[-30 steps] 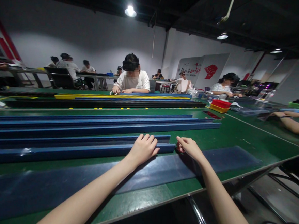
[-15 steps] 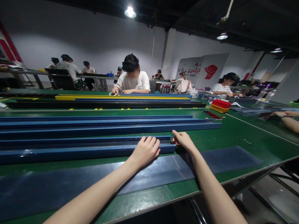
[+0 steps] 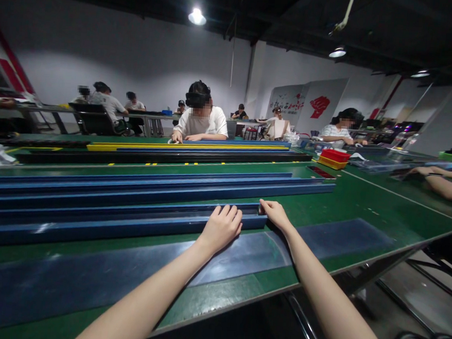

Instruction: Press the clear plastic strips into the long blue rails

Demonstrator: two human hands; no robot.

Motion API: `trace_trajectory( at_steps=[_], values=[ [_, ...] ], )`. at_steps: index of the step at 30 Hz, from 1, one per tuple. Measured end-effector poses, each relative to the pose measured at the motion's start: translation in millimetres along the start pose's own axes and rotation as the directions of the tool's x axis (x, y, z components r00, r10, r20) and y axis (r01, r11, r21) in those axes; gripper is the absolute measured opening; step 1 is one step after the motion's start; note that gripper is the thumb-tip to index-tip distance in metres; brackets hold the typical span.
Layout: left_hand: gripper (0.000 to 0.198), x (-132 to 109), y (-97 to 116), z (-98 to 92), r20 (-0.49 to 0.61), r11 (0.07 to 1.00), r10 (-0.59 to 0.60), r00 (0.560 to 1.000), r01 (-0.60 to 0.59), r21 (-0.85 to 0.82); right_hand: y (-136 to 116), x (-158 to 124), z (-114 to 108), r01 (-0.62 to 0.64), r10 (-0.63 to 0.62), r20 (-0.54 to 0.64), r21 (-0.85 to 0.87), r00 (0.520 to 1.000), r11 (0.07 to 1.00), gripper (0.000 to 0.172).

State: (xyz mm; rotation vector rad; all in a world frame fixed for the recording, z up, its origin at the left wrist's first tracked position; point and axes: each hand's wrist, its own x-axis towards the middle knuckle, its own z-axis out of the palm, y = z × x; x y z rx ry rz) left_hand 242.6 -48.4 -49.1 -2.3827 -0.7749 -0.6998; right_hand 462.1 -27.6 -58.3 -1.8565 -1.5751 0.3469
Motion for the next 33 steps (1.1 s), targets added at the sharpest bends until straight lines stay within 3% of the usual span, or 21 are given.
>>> trace_trajectory(
  at_steps=[8, 18, 33],
  values=[
    [0.026, -0.2, -0.3, -2.4, -0.017, 1.0, -0.014, 1.0, 0.015, 0.023, -8.5, -3.8, -6.6, 0.107, -0.106, 0.03, -0.041, 0.994, 0.993, 0.05],
    [0.027, 0.5, 0.3, -5.5, 0.039, 1.0, -0.03, 0.999, 0.03, 0.011, -16.1, -10.0, -12.1, 0.14, -0.139, 0.018, -0.082, 0.99, 0.987, 0.045],
    [0.021, -1.1, -1.0, -4.0, 0.058, 1.0, -0.019, 0.998, 0.02, -0.017, -10.5, -7.2, -16.1, 0.113, -0.124, 0.066, 0.147, 0.99, 0.983, 0.037]
  ],
)
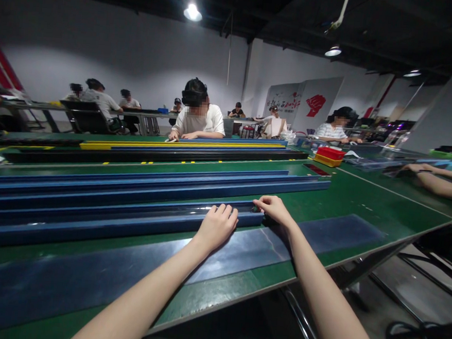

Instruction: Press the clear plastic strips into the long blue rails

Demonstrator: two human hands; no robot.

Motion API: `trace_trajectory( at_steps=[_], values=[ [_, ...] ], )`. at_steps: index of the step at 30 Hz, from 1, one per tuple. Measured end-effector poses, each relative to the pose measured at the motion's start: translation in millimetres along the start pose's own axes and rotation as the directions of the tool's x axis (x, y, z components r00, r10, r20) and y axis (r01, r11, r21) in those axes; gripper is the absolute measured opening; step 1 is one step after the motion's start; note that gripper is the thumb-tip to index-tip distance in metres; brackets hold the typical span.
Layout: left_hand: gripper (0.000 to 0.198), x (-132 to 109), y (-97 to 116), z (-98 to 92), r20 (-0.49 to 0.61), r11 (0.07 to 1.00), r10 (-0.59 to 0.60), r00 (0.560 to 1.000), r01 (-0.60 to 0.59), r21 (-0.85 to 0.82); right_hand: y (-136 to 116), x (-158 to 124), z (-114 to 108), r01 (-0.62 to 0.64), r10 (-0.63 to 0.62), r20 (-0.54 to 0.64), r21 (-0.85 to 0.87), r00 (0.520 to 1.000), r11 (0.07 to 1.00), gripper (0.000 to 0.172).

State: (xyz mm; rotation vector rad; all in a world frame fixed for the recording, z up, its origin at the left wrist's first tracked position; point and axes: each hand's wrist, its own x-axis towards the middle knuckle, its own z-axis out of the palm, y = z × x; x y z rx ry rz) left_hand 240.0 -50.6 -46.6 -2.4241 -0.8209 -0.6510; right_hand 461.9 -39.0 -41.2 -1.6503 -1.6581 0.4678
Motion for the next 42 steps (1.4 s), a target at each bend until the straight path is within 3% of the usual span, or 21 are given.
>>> trace_trajectory(
  at_steps=[8, 42],
  values=[
    [0.021, -0.3, -0.5, -1.3, 0.013, 1.0, 0.017, 1.0, -0.017, -0.009, 8.7, 2.4, 0.1, -0.063, 0.054, 0.102, 0.085, 0.993, 0.994, 0.038],
    [0.024, -2.8, -2.6, 2.3, -0.018, 0.999, 0.035, 0.999, -0.035, -0.02, 23.0, 5.9, 1.4, -0.047, 0.037, 0.184, 0.051, 0.982, 0.998, 0.028]
  ],
)
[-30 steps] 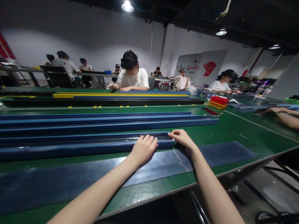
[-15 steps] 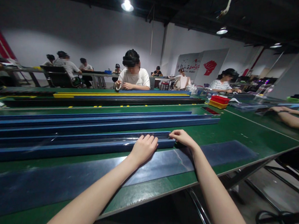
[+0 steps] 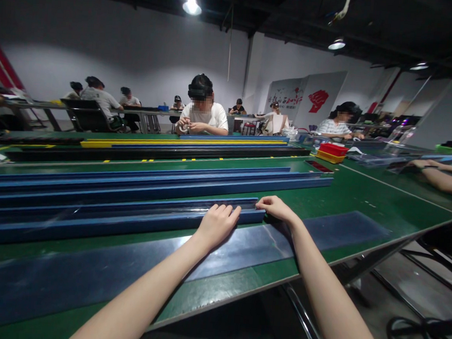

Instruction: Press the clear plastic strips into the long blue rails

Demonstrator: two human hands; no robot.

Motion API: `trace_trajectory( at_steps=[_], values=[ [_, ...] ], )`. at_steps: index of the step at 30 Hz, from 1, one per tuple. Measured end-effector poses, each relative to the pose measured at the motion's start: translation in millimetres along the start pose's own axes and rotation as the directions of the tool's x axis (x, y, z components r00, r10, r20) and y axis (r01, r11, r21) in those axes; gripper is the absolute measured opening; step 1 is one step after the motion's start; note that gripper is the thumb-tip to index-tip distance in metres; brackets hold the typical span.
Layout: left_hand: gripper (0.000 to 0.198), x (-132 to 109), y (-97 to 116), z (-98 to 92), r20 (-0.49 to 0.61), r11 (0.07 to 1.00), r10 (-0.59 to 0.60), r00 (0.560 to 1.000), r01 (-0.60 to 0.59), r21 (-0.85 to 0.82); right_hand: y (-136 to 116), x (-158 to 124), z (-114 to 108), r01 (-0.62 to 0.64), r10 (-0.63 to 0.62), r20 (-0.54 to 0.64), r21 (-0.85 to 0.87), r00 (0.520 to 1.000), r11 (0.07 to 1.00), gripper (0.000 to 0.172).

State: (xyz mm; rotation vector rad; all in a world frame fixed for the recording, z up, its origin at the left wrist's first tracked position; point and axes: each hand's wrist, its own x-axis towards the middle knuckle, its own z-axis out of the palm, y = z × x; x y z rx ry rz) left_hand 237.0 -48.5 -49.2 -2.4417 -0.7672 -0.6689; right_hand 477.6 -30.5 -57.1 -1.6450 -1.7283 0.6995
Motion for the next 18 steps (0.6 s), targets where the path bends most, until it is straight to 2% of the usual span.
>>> trace_trajectory(
  at_steps=[18],
  values=[
    [0.018, 0.8, 0.3, 0.1, 0.015, 1.0, -0.001, 1.0, 0.001, -0.015, 2.9, 3.3, 1.5, 0.005, -0.005, 0.009, -0.045, 1.0, 0.999, 0.023]
  ],
)
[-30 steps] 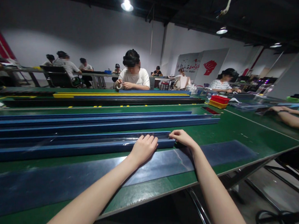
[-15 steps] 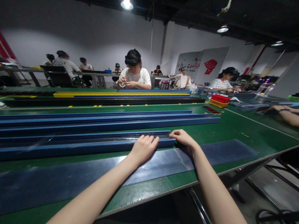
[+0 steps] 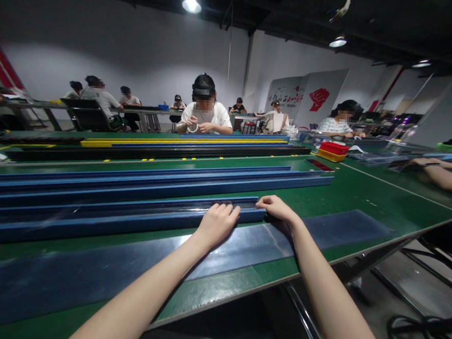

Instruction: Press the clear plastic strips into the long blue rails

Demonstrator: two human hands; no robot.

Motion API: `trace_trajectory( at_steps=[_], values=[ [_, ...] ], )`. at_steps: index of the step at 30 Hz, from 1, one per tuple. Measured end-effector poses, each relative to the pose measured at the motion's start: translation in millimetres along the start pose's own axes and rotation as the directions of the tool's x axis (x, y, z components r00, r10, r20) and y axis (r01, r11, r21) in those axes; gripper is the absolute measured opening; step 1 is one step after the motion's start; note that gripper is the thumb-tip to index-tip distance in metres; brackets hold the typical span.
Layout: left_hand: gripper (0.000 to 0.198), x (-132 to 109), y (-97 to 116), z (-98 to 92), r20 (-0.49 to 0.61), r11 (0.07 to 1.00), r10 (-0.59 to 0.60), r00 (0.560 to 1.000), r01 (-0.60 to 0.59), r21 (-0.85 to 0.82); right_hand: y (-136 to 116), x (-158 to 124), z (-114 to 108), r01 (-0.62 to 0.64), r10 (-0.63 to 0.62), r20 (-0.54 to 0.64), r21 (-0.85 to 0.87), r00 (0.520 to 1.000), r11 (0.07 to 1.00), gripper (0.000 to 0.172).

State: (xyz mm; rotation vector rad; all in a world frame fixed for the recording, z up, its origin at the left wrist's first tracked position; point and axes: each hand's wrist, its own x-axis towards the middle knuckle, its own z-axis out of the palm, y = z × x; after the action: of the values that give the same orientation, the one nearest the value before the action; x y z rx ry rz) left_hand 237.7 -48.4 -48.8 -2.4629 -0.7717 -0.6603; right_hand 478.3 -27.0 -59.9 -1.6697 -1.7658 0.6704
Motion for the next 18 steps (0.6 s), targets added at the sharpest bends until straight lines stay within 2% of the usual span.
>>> trace_trajectory(
  at_steps=[18],
  values=[
    [0.017, 1.0, -0.6, -0.7, 0.04, 1.0, -0.015, 0.999, 0.016, -0.022, -11.5, -6.4, -2.4, -0.035, 0.036, 0.021, -0.044, 0.999, 0.998, 0.024]
  ],
)
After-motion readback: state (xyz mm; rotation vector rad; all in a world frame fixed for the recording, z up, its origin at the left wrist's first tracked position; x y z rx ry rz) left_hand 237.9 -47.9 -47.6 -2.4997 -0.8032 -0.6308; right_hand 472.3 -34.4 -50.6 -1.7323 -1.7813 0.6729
